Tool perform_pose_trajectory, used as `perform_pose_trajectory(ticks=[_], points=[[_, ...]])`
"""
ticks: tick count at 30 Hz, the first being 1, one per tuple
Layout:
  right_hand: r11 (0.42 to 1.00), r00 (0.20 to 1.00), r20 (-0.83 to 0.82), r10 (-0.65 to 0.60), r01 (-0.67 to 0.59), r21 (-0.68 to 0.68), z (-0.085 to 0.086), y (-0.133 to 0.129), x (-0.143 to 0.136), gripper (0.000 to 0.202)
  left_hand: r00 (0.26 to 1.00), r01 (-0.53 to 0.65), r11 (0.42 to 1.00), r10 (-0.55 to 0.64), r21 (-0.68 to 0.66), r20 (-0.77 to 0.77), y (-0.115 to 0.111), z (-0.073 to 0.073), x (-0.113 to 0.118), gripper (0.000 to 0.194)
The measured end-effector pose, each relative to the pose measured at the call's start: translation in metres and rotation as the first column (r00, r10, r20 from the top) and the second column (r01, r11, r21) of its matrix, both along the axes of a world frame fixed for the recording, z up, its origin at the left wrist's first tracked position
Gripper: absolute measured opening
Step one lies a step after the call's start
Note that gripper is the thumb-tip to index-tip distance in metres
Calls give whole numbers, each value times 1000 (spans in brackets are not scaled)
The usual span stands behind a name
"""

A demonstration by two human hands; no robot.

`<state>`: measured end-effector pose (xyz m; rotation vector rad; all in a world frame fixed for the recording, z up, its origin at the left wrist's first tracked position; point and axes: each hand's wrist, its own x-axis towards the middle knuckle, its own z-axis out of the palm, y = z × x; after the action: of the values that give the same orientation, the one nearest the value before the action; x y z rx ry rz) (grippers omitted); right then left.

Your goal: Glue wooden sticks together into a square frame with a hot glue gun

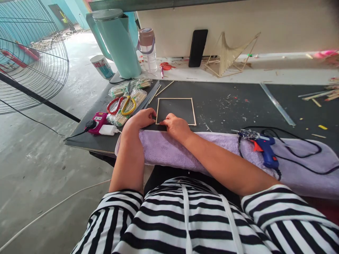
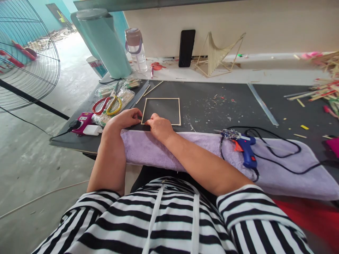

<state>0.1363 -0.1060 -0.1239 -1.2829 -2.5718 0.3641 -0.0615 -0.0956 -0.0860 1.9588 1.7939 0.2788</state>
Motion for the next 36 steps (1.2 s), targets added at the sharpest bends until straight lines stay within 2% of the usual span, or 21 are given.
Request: perform_pose_trajectory(ticks=[10, 18, 36], points=[[1000, 1000, 1, 3, -3, 5, 0, 0, 0, 40, 999, -16, 1000, 15, -21, -31, -2, 5, 5, 23], [1000, 1000, 12, -5, 5, -7, 1, -1, -1, 41, 1000, -7, 1000, 7, -14, -3, -1, 2, 2, 23], [1000, 1000, 6, -6, 6, -9, 1, -1, 0, 40, 998, 13, 1000, -14, -15, -53, -1, 3, 2, 23]])
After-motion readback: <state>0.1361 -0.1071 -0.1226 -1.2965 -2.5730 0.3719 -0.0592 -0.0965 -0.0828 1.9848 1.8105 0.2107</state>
